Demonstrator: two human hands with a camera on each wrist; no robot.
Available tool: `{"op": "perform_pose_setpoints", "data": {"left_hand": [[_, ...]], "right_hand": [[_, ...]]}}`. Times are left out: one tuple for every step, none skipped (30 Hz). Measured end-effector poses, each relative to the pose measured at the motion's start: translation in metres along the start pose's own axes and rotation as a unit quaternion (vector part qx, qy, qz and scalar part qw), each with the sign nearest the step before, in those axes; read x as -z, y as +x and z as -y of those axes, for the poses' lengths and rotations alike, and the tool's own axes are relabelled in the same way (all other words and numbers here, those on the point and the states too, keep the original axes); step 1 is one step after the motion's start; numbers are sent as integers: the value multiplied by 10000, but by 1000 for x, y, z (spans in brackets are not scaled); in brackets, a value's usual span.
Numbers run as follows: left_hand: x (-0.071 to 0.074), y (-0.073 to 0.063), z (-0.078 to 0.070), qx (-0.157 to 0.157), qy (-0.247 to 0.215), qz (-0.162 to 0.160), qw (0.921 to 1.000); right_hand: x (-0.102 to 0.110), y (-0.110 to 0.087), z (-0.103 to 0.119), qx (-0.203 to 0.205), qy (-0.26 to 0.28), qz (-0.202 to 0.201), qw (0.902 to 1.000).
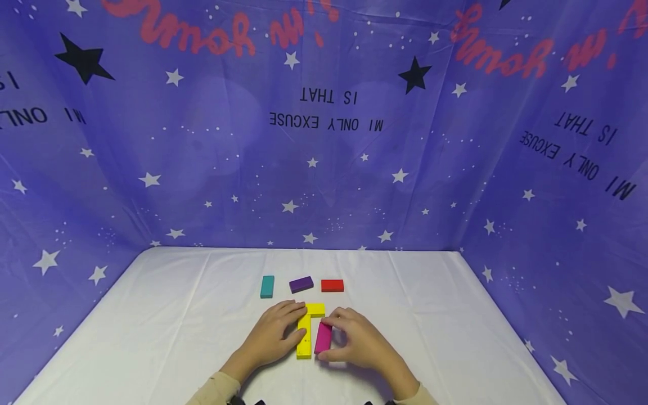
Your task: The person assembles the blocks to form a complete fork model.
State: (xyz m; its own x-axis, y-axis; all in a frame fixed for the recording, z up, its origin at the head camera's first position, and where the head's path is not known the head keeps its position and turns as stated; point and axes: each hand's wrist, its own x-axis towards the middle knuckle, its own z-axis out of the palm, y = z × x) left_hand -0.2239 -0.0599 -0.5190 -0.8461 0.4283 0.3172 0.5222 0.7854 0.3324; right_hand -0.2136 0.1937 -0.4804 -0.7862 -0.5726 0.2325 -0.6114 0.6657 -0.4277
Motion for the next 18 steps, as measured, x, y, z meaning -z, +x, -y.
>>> {"op": "perform_pose_setpoints", "data": {"left_hand": [[0,0,0,-6,13,-4,10000],[0,0,0,-12,26,-7,10000],[-1,0,1,-11,33,-3,10000],[-1,0,1,-10,38,2,10000],[-1,0,1,-7,40,1,10000],[-1,0,1,-2,45,0,10000],[-1,0,1,-1,50,-11,10000],[-1,0,1,-4,44,-29,10000],[-1,0,1,-7,38,-47,10000],[-1,0,2,-13,29,-65,10000],[-1,0,2,-22,25,-82,10000],[-1,0,2,-50,35,-104,9999],[-1,0,2,-54,31,-112,9999],[-1,0,2,-61,28,-115,9999],[-1,1,2,-63,31,-108,9999],[-1,1,2,-64,37,-101,9999],[-1,1,2,-62,52,-89,9999],[-2,1,2,-68,60,-90,9999]], "right_hand": [[-1,0,2,40,-5,9,10000],[-1,0,3,87,-10,11,10000],[-2,0,5,140,1,18,9999],[-3,-1,7,193,6,21,9998],[-3,-1,8,246,24,27,9997],[-4,-1,10,300,35,38,9995],[-5,-1,11,337,55,57,9994],[-6,-1,12,371,80,86,9992],[-7,-1,13,387,87,123,9991],[-8,-1,14,403,96,152,9990],[-9,-1,15,420,108,180,9989],[-10,-1,15,456,93,189,9987],[-11,-1,16,468,98,204,9987],[-11,-2,17,491,88,207,9985],[-12,-2,17,513,77,211,9984],[-13,-2,18,554,84,205,9982],[-13,-2,19,597,75,200,9980],[-13,-2,20,628,67,202,9978]]}}
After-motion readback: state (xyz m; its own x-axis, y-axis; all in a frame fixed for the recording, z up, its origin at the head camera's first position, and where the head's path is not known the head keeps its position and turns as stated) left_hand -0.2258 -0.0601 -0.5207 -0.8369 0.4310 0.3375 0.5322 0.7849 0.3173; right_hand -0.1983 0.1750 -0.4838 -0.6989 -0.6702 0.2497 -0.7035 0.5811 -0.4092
